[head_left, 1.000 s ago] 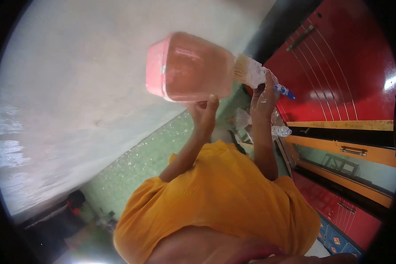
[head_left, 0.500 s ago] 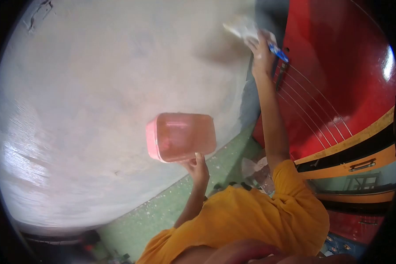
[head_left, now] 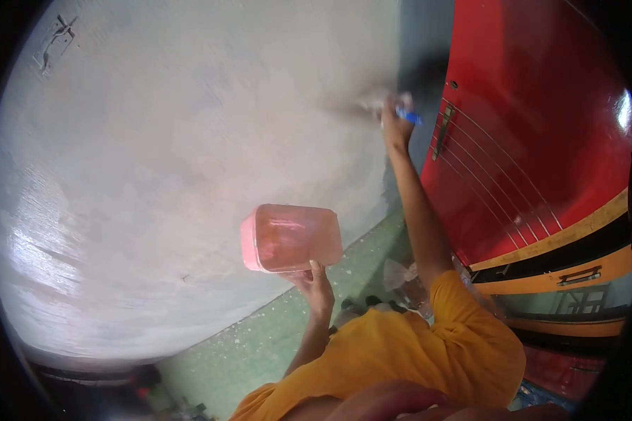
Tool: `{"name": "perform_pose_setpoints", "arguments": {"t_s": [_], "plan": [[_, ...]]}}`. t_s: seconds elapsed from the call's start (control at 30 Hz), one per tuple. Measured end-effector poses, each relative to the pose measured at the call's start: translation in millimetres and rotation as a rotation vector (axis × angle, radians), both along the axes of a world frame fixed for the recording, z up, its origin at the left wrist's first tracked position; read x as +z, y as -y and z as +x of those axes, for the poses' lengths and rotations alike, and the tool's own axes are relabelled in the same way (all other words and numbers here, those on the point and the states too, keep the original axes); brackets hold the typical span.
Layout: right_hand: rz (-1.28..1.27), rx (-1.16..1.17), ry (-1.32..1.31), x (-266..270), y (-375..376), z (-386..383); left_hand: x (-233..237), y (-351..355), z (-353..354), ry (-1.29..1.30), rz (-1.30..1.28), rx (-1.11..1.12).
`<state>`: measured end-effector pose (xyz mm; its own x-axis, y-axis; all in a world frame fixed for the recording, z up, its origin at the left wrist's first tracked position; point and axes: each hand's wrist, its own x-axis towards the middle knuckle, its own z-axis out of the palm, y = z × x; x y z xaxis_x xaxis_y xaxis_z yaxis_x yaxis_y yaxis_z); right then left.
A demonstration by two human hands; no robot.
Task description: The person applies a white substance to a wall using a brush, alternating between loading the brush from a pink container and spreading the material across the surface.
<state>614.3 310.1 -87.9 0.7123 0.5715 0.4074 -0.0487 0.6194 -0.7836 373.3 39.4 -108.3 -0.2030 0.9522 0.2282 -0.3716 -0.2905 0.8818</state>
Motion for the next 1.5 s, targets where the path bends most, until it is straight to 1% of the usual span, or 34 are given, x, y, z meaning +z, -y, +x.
{"name": "perform_pose_setpoints", "arguments": {"t_s": [0.03, 0.07, 0.1, 0.13, 0.17, 0.23, 0.27, 0.33, 0.37, 0.47, 0.5, 0.53, 0.57, 0.6, 0.63, 0.67, 0.73, 0.77, 0.8, 0.83, 0.87, 0.9, 0.93, 0.97, 1.03, 1.07, 1.13, 1.17, 1.23, 1.27, 1.33, 1.43, 1.47, 1.5], "plan": [[0.044, -0.050, 0.069, 41, 0, 2, -3, 2, 1, 0.003, 0.006, 0.013], [-0.107, -0.280, 0.382, 86, 1, 10, -5, 0, 1, 0.003, 0.017, 0.025], [0.028, -0.412, 0.350, 136, 3, 8, -6, 0, 2, 0.004, 0.027, 0.037], [0.066, -0.338, 0.319, 166, -17, 21, -6, 1, 2, 0.003, 0.035, 0.032], [-0.009, -0.321, 0.360, 206, -19, 28, -6, -1, 3, 0.002, 0.046, 0.027], [0.240, -0.042, 0.212, 271, -19, 33, -5, -1, 4, 0.009, 0.053, 0.028], [0.348, -0.060, 0.202, 274, -29, 35, -3, 0, 5, 0.019, 0.047, 0.033], [0.555, -0.095, 0.178, 264, -44, 34, -4, 2, 6, 0.021, 0.033, 0.049], [0.486, -0.050, 0.087, 240, -42, 27, -6, 1, 5, 0.012, 0.030, 0.059], [0.415, 0.011, -0.091, 117, -26, -7, -8, 2, 5, 0.013, 0.029, 0.076], [0.314, -0.021, -0.104, 77, -16, -17, -7, 3, 5, 0.017, 0.028, 0.079], [0.304, -0.052, -0.046, 25, -20, -21, -4, 2, 5, 0.014, 0.028, 0.071], [0.149, 0.034, -0.184, -10, -10, -31, 0, 1, 5, 0.012, 0.026, 0.062], [0.021, 0.060, -0.201, -31, 8, -41, 1, 4, 5, 0.007, 0.015, 0.052], [0.099, 0.154, -0.256, -46, 14, -43, 1, 5, 5, 0.006, 0.016, 0.052], [-0.002, 0.122, -0.202, -52, 11, -39, -1, 6, 4, 0.008, 0.016, 0.051], [-0.203, 0.060, -0.091, -26, 20, -32, -2, 6, 2, 0.011, 0.019, 0.048], [-0.172, 0.005, 0.029, 6, 21, -26, -3, 7, 0, 0.012, 0.016, 0.046], [0.020, 0.015, -0.019, 39, 3, -22, -4, 8, -2, 0.012, 0.014, 0.042], [0.007, -0.117, 0.072, 89, 4, -20, -5, 9, -3, 0.015, 0.010, 0.049], [0.018, -0.137, 0.227, 140, 15, -13, -7, 8, -2, 0.019, 0.007, 0.057], [0.099, -0.215, 0.283, 175, 6, -7, -7, 9, -4, 0.019, 0.005, 0.066], [0.295, -0.214, 0.244, 211, -21, 1, -6, 9, -6, 0.025, 0.013, 0.068], [0.491, -0.209, 0.206, 236, -38, 4, -3, 10, -10, 0.033, 0.021, 0.071], [0.368, -0.069, 0.127, 244, -32, -1, -1, 11, -18, 0.035, 0.028, 0.076], [0.306, 0.002, 0.090, 244, -27, -3, 0, 12, -23, 0.033, 0.028, 0.077], [0.402, -0.025, 0.061, 177, -8, -22, 0, 15, -27, 0.028, 0.030, 0.095], [0.373, 0.077, -0.154, 142, -11, -37, 3, 15, -30, 0.032, 0.035, 0.112], [0.324, 0.075, -0.303, 46, -12, -52, 2, 19, -35, 0.019, 0.023, 0.121], [0.315, 0.031, -0.251, 6, -6, -58, 2, 19, -40, 0.007, 0.012, 0.111], [0.010, 0.113, -0.284, -46, 17, -70, 2, 21, -50, -0.008, 0.001, 0.103], [-0.058, 0.152, -0.228, -41, 35, -74, 4, 23, -58, 0.004, 0.011, 0.093], [-0.051, 0.126, -0.154, -29, 28, -68, 5, 22, -59, 0.014, 0.011, 0.083], [-0.049, 0.100, -0.082, 12, 27, -63, 5, 24, -60, 0.022, 0.005, 0.073]]}}
